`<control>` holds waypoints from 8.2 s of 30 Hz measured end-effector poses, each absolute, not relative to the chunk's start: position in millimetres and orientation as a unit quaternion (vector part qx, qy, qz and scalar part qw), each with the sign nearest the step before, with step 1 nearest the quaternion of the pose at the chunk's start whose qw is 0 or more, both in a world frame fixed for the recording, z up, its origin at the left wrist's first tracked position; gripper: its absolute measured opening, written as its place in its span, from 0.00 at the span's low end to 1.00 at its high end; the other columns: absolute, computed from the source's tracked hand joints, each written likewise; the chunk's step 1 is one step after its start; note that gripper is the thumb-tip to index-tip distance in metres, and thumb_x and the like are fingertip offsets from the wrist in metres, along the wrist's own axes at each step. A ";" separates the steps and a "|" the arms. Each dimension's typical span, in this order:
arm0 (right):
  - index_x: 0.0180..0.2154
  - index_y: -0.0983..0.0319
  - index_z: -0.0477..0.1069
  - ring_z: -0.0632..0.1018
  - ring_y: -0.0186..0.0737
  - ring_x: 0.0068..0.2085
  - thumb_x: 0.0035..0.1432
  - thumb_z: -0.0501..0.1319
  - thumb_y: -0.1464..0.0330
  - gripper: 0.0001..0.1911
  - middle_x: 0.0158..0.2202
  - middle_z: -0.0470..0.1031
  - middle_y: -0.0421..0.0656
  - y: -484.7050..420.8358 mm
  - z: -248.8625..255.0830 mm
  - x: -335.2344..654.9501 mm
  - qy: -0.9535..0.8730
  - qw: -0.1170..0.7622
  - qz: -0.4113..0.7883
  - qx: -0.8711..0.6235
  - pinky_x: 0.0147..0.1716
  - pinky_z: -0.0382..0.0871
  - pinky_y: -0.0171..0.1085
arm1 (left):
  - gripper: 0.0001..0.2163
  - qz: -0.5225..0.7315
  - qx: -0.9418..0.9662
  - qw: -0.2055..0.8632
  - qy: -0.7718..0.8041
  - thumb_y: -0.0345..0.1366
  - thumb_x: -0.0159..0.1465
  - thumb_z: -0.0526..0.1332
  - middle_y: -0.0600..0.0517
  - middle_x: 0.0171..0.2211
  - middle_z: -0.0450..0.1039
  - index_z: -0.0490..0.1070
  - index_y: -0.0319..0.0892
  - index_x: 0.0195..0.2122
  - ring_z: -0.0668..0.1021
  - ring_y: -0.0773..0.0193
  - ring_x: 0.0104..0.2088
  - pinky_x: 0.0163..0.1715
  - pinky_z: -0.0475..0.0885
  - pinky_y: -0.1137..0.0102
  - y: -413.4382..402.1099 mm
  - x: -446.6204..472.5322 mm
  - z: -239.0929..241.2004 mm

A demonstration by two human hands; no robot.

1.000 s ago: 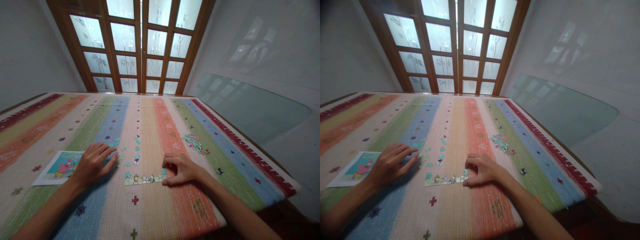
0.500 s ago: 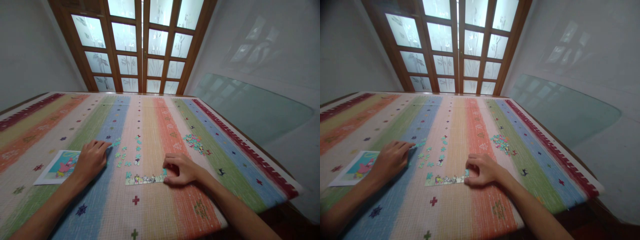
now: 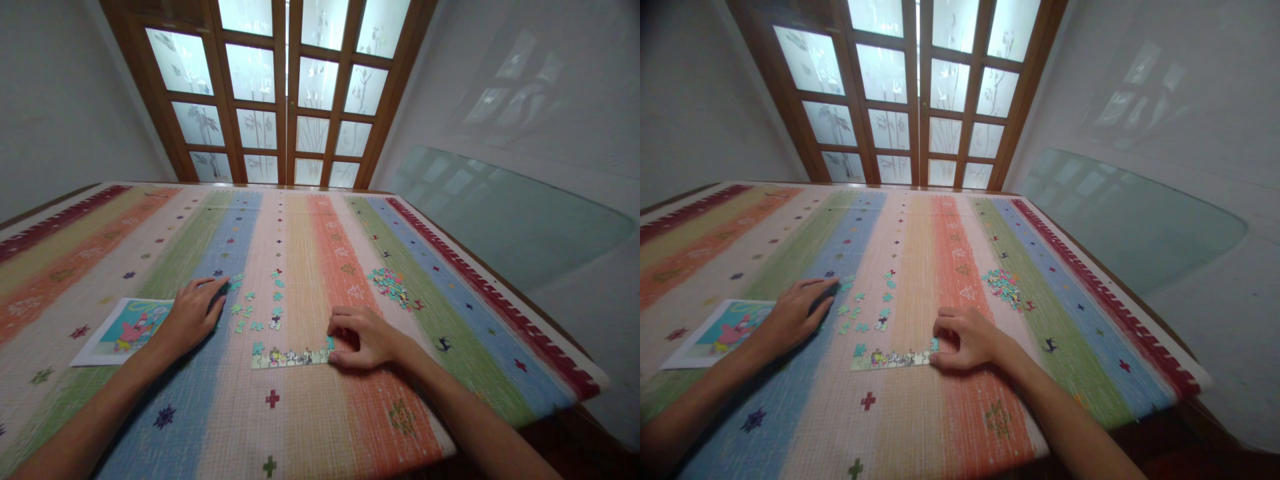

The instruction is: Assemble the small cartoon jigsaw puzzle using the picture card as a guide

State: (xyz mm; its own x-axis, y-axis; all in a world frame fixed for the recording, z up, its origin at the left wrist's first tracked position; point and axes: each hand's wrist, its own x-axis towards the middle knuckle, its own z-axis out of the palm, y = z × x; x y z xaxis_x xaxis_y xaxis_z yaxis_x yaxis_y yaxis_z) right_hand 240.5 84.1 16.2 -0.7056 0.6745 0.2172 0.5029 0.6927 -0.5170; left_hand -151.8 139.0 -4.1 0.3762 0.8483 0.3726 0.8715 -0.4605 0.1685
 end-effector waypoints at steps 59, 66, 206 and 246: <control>0.24 0.61 0.70 0.67 0.34 0.23 0.52 0.59 0.70 0.06 0.20 0.69 0.39 82.6 19.4 242.0 -0.861 0.306 0.139 -0.380 0.25 0.57 0.35 | 0.16 -0.277 -0.809 -0.260 -0.449 0.44 0.70 0.55 0.46 0.36 0.81 0.79 0.44 0.48 0.81 0.57 0.34 0.32 0.75 0.65 122.9 -128.7 32.7; 0.24 0.62 0.70 0.68 0.34 0.23 0.53 0.59 0.70 0.07 0.21 0.70 0.40 82.9 17.1 242.4 -0.863 0.302 0.135 -0.382 0.25 0.57 0.35 | 0.14 -0.233 -0.804 -0.370 -0.402 0.43 0.70 0.54 0.48 0.33 0.81 0.79 0.45 0.40 0.79 0.60 0.29 0.27 0.74 0.67 109.4 -117.8 38.7; 0.32 0.61 0.74 0.74 0.38 0.32 0.63 0.59 0.68 0.08 0.31 0.77 0.44 104.8 14.0 213.1 -0.845 0.226 0.157 -0.458 0.34 0.63 0.37 | 0.16 -0.235 -0.886 -0.063 -0.395 0.43 0.74 0.51 0.48 0.37 0.76 0.76 0.42 0.42 0.79 0.59 0.36 0.39 0.74 0.65 105.9 -118.6 18.6; 0.37 0.63 0.78 0.77 0.40 0.37 0.60 0.59 0.76 0.09 0.37 0.81 0.46 129.3 8.1 200.2 -0.830 0.260 0.205 -0.448 0.39 0.67 0.38 | 0.14 -0.263 -0.783 -0.024 -0.563 0.45 0.63 0.58 0.45 0.38 0.77 0.80 0.44 0.39 0.76 0.49 0.42 0.49 0.72 0.54 148.8 -140.1 2.0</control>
State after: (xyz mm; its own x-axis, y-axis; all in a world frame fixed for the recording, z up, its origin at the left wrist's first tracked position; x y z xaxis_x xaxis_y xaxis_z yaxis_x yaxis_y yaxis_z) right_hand 200.2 129.3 8.1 -0.4626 0.8511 0.2482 0.6380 0.5140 -0.5734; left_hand -140.1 148.8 2.0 0.2283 0.8939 0.3858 0.8688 -0.3659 0.3337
